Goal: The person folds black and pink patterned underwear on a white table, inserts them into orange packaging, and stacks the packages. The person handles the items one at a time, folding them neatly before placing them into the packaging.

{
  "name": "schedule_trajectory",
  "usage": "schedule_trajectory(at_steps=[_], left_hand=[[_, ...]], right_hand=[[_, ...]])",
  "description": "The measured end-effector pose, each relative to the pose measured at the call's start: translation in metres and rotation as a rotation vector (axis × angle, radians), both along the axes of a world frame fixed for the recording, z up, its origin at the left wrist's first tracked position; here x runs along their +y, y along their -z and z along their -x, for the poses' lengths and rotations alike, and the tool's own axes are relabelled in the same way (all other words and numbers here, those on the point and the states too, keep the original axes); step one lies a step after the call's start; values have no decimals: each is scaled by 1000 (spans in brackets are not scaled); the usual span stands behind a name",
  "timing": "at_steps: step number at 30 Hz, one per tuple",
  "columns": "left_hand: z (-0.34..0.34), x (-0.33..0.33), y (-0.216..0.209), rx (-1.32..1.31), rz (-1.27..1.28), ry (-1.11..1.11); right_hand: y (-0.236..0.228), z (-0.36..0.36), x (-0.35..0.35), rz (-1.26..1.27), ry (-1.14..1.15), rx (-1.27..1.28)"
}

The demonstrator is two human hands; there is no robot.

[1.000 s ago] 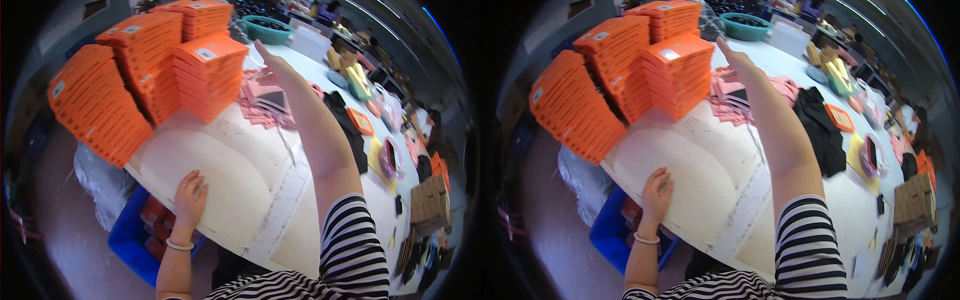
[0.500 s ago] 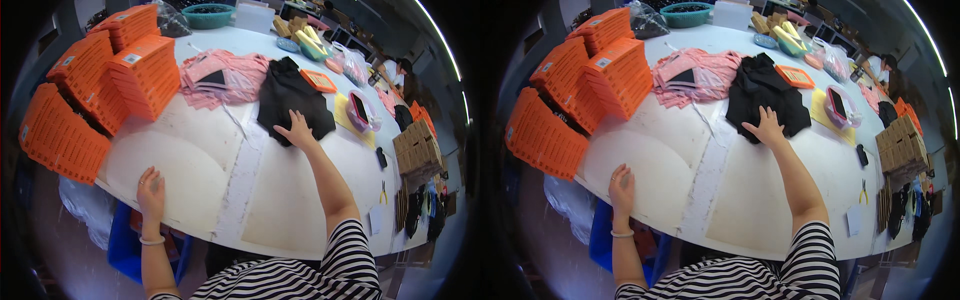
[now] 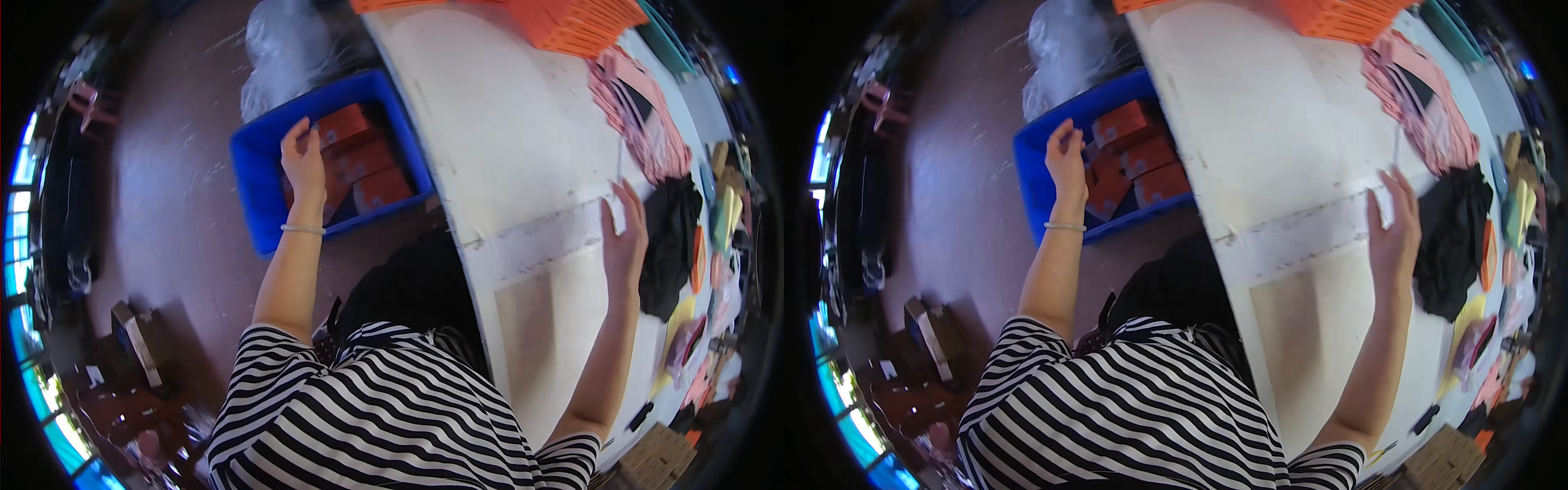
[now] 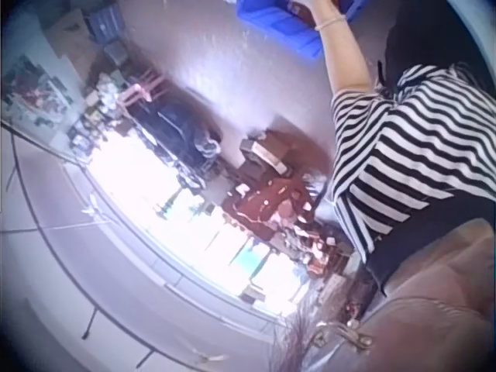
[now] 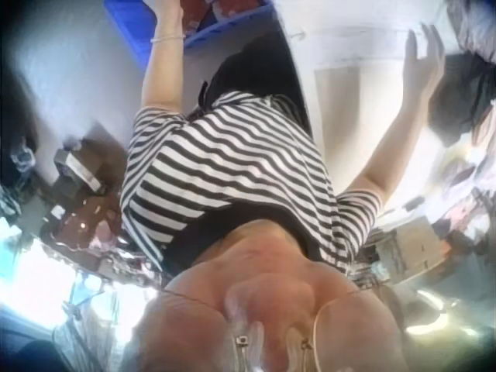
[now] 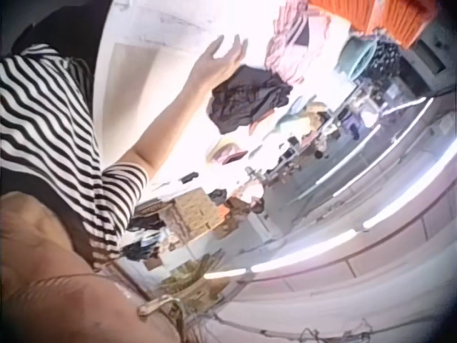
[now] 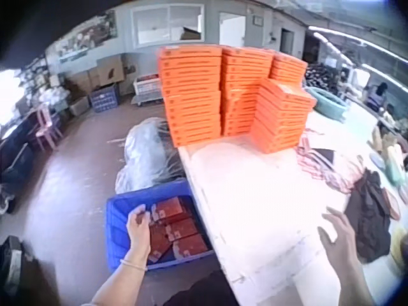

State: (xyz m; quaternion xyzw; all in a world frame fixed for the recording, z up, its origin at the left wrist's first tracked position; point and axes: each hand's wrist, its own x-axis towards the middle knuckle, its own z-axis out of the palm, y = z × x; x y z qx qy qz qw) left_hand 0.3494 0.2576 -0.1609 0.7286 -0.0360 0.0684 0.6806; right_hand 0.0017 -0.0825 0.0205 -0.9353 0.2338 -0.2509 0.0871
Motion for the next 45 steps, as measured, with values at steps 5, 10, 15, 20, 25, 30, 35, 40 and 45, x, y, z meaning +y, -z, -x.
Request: schedule_trajectory(at_steps=[5, 10, 15, 20, 25, 30, 35, 40, 45], left_hand=[[7, 85, 120, 284, -233, -10], [9, 86, 162, 555, -238, 125], [-18, 82, 248, 715, -308, 189], [-24, 102, 314, 860, -503, 332], [-24, 70, 338, 993, -615, 531], [-17, 63, 416, 1163, -671, 559], [-6, 45, 485, 1226, -617, 430], [19, 39, 533, 1305, -439, 345], [30, 22, 561, 1380, -179, 182]], right_hand=[[1, -129, 83, -274, -407, 144], [35, -223, 118, -146, -526, 282], [73, -273, 123, 81, -374, 238], [69, -283, 130, 83, -364, 304], [54, -287, 124, 125, -378, 430], [53, -285, 113, 191, -353, 607], [56, -270, 119, 255, -200, 644], [44, -277, 122, 284, -312, 696], [47, -285, 119, 267, -349, 690]])
